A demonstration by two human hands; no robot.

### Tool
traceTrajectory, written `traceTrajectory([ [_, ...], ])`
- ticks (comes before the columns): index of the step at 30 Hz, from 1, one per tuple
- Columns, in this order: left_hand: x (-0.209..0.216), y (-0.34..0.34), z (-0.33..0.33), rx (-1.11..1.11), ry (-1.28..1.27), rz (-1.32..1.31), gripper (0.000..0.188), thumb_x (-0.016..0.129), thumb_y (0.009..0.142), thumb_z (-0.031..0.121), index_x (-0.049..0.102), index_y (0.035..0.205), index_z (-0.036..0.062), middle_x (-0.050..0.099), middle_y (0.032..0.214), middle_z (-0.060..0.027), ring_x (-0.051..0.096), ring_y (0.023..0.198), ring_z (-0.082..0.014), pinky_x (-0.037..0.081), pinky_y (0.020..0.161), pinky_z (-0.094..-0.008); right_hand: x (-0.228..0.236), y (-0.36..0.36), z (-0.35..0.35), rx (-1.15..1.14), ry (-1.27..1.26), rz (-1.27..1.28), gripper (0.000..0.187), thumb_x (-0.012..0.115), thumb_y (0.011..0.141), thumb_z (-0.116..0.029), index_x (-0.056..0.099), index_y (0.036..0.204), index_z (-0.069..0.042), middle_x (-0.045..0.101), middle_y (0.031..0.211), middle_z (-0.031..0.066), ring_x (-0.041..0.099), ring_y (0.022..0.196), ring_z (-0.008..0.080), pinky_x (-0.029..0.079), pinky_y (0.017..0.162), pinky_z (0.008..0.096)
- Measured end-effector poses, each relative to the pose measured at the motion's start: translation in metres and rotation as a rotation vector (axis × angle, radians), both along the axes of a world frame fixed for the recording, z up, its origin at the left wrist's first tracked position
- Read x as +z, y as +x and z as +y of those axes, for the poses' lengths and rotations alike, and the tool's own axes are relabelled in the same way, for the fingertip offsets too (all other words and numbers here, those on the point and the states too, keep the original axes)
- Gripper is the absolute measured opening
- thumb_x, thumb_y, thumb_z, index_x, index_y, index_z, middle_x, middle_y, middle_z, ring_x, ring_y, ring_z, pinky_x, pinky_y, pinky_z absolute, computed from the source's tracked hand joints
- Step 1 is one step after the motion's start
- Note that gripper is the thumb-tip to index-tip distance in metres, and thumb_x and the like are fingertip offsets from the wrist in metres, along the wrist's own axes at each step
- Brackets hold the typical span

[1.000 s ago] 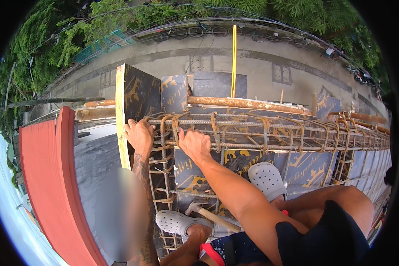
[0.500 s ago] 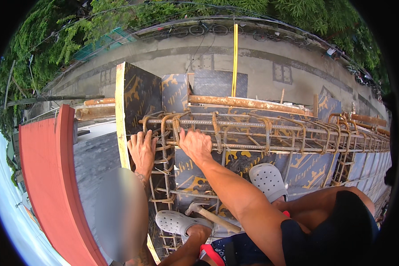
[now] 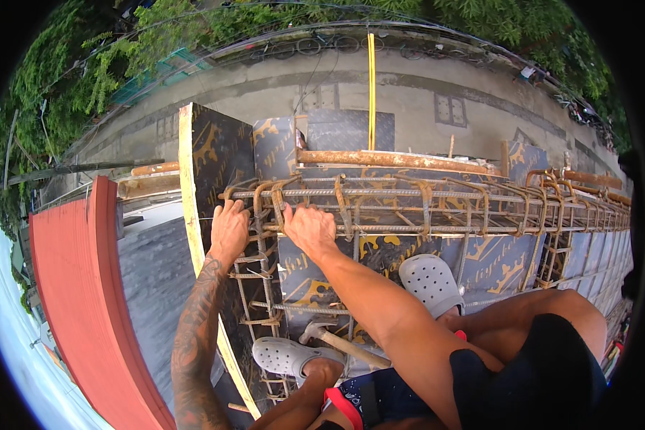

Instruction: The person positions a wooden plank on a bamboo scaffolding structure and secures it by tying wire around the bamboo poles. The person adjusts the plank and tightens the wire to ensure stability.

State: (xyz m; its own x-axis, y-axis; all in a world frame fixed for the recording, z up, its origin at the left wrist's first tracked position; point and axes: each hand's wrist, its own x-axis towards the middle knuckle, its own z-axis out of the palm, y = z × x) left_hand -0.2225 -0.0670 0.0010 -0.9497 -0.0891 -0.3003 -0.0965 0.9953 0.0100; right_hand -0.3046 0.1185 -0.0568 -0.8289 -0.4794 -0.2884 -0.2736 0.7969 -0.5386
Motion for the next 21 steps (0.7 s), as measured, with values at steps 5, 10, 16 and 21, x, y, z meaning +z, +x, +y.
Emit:
traceTrajectory([
  [5, -0.005, -0.007, -0.007, 0.057, 0.074, -0.112, 0.006, 0.07, 0.08, 0.011, 0.074, 0.08, 0.0069, 0.065, 0.1, -0.0086, 0.059, 0.103, -0.0279, 0.044, 0.082, -0.0427, 0.001, -0.001, 0.0, -0.01, 0.011, -0.02, 0.05, 0.055, 0.099, -0.041, 0.075, 0.078, -0.001, 0.073, 0.078, 0.0242, 0.074, 0.072, 0.0384, 0.06, 0.065, 0.0471],
  [10, -0.015, -0.017, -0.014, 0.258, 0.142, -0.215, 0.009, 0.067, 0.078, 0.009, 0.075, 0.079, 0.0026, 0.073, 0.085, -0.0232, 0.072, 0.085, -0.0427, 0.059, 0.078, -0.0492, 0.0, -0.001, 0.0, 0.002, 0.023, 0.009, 0.049, 0.055, 0.1, -0.041, 0.075, 0.082, 0.0, 0.073, 0.08, 0.0243, 0.075, 0.073, 0.0383, 0.06, 0.065, 0.0471],
  [16, -0.01, -0.028, -0.025, 0.223, 0.141, -0.442, 0.016, 0.072, 0.08, 0.016, 0.079, 0.093, 0.0087, 0.073, 0.091, -0.0187, 0.072, 0.09, -0.0385, 0.058, 0.08, -0.0489, 0.003, -0.002, -0.001, 0.01, 0.011, -0.013, 0.048, 0.055, 0.099, -0.04, 0.075, 0.082, 0.0, 0.072, 0.079, 0.0244, 0.074, 0.068, 0.0367, 0.06, 0.062, 0.0459],
  [21, 0.005, -0.049, -0.015, 0.424, 0.135, -0.522, 0.023, 0.069, 0.082, 0.016, 0.078, 0.1, 0.0054, 0.074, 0.102, -0.0231, 0.072, 0.1, -0.0399, 0.057, 0.088, -0.0464, 0.003, -0.003, -0.001, 0.033, 0.024, -0.017, 0.049, 0.053, 0.101, -0.04, 0.076, 0.083, -0.001, 0.073, 0.079, 0.0239, 0.074, 0.067, 0.0376, 0.06, 0.062, 0.0462],
])
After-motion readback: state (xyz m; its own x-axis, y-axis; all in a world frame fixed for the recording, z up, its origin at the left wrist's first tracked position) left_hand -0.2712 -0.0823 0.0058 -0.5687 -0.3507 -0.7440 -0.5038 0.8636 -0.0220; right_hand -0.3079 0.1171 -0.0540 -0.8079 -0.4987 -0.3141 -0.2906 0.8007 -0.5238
